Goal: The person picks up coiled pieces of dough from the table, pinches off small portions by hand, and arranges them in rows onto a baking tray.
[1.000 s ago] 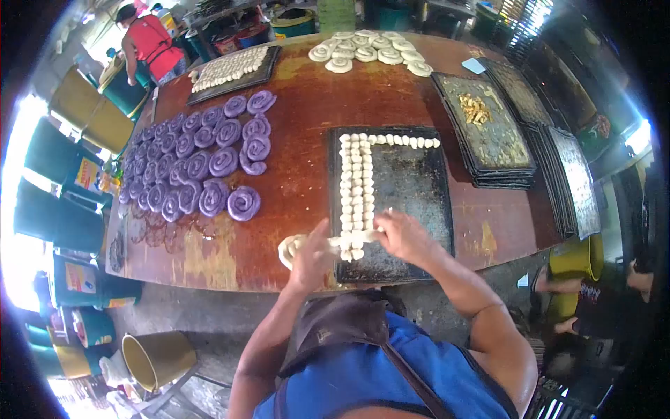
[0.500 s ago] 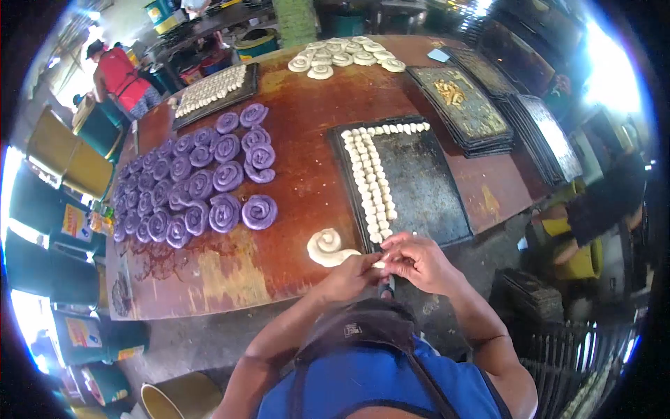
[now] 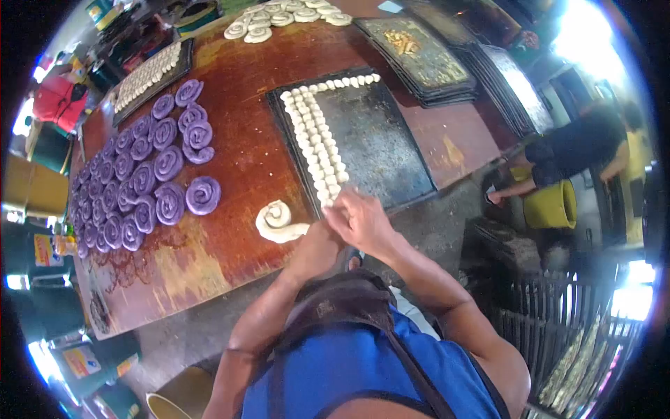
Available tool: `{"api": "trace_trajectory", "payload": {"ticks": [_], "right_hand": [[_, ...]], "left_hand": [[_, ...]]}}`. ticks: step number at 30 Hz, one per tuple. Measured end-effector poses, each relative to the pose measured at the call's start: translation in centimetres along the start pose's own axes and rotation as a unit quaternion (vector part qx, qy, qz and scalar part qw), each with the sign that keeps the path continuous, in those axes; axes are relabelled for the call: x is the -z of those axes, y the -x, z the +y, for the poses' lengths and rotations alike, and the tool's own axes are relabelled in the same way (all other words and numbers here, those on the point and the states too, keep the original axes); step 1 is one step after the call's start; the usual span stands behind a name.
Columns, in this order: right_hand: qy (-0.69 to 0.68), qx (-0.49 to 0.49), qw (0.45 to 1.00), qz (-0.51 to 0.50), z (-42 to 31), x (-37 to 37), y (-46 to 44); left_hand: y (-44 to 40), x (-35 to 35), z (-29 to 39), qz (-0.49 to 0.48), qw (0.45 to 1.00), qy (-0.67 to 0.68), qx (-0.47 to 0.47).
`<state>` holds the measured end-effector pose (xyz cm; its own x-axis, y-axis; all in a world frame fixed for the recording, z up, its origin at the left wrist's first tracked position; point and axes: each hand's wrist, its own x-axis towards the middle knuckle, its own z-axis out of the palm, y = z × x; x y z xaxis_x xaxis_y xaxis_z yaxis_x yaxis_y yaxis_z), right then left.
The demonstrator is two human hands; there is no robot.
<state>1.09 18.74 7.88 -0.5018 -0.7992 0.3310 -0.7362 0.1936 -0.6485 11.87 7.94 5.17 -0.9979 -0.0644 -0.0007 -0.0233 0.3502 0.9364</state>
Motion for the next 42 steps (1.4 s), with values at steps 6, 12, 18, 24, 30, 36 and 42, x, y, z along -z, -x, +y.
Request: {"api": "trace_trajectory", "payload": {"ticks": [6, 12, 18, 24, 30, 36, 42], "right_hand": [[-0.111, -0.189, 0.966, -0.133, 8.9, 1.5, -0.1], [-0.078, -0.091, 0.988, -0.095, 15.7, -4.2, -2.1], [-0.069, -0.168, 0.978, -0.1, 7.5, 0.6, -2.4], [-0.09, 0.068, 0.992, -0.062, -3.6, 1.8, 2.7], [-0.013, -0.049, 0.996, 0.074, -2.9, -2.9, 3.5], [0.02, -0.089, 0.996, 0.015, -0.7, -1.6, 1.5], [-0.134, -0.308, 0.93, -0.148, 8.0, 1.5, 1.1]], "left_hand": [[-0.9, 3.1, -1.6, 0.321, 0.801, 0.505, -0.01], [-0.6, 0.2, 0.2, 0.205, 0.85, 0.404, 0.27], [-2.3, 0.3, -4.7, 0.309, 0.88, 0.306, 0.19], [2.8, 0.4, -4.6, 0.05, 0.99, 0.053, -0.123], [1.6, -2.0, -5.3, 0.071, 0.907, 0.401, 0.109], [1.0, -1.6, -3.1, 0.003, 0.997, 0.065, 0.043], [-0.6, 1.3, -3.9, 0.114, 0.894, 0.391, 0.188]]}}
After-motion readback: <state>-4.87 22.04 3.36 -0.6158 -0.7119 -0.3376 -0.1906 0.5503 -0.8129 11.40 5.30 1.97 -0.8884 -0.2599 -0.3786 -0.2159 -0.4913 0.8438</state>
